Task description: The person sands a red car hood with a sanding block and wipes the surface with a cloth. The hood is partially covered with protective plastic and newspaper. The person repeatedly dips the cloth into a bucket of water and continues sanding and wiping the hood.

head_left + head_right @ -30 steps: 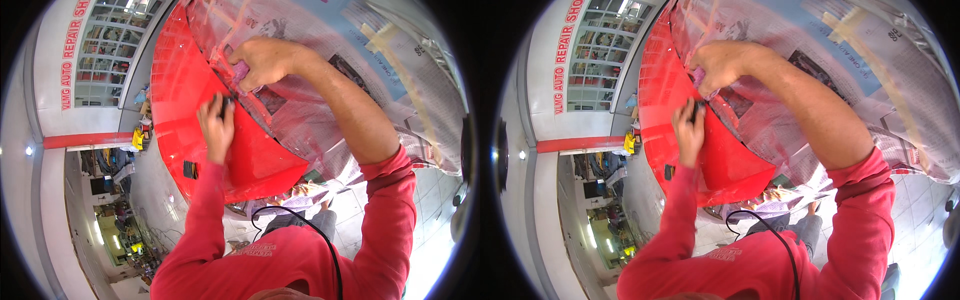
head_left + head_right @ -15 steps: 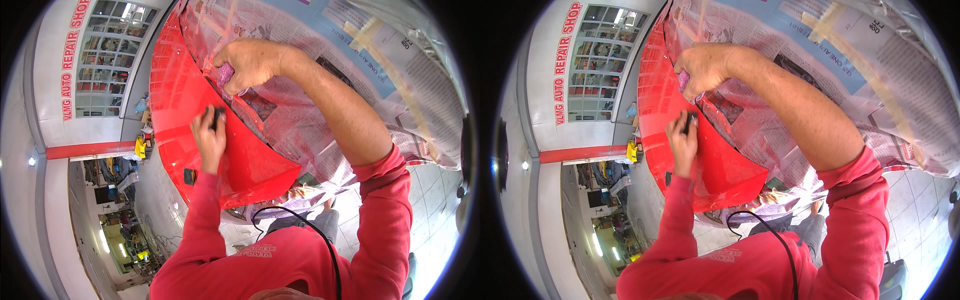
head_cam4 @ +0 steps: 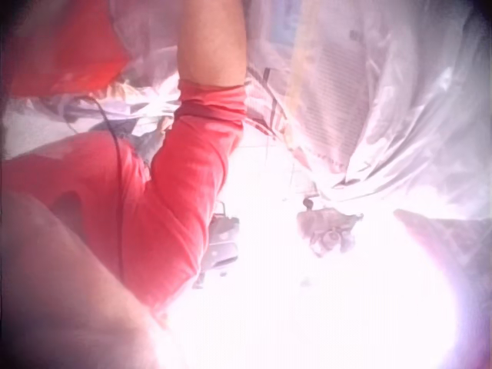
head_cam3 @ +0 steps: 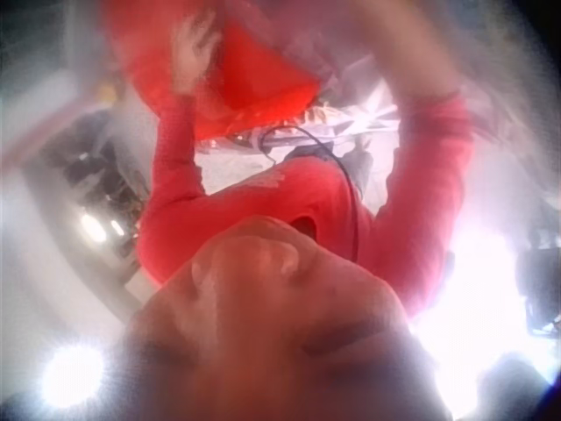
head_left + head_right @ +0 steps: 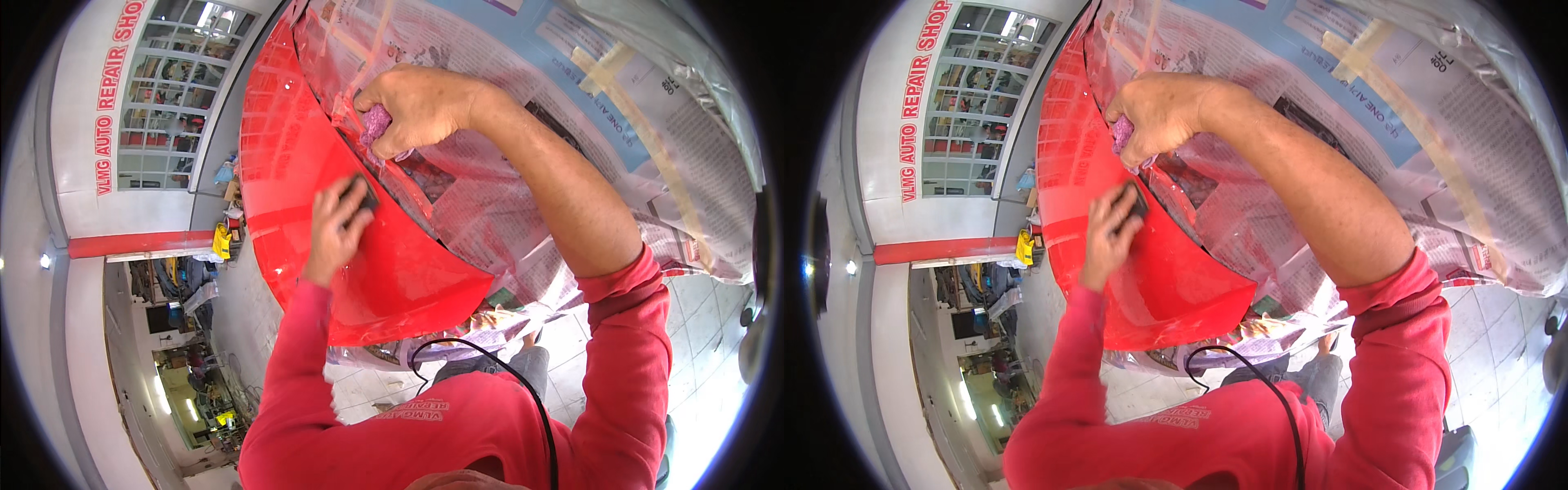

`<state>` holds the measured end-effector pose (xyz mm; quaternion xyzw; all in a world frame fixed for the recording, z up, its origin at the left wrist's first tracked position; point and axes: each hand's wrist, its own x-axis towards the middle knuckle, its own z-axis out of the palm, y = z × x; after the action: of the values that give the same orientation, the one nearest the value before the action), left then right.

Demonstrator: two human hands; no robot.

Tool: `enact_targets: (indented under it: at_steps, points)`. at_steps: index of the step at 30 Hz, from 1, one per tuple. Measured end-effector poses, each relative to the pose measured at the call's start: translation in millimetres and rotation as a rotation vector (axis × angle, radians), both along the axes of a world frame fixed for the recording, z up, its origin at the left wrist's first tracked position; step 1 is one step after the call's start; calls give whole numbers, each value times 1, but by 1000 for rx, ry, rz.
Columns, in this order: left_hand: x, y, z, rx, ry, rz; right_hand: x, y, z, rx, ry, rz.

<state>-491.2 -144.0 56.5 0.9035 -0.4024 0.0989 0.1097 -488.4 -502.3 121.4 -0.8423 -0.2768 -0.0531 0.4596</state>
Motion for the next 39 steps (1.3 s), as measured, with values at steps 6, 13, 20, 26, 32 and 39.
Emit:
enact_targets:
  at_steps: [6, 13, 20, 26, 32, 39]
  points:
    - [107, 38, 15, -55, 74, 203, -3, 11, 8, 51, -20, 62]
    - [-18, -38, -13, -79, -51, -24, 3, -6, -2, 39, 9, 71]
    - [43, 8, -23, -200, -62, 209, -4, 15, 4, 60, -2, 115]
    - [4, -25, -23, -241, -77, 45, -8, -9, 10, -71, 166, 60]
    - [-20, 297, -47, -535, 312, 454, -31, 33, 24, 113, 361, 111]
    - [-3, 60, -30, -363, 133, 34, -108, 151, -16, -355, 34, -246]
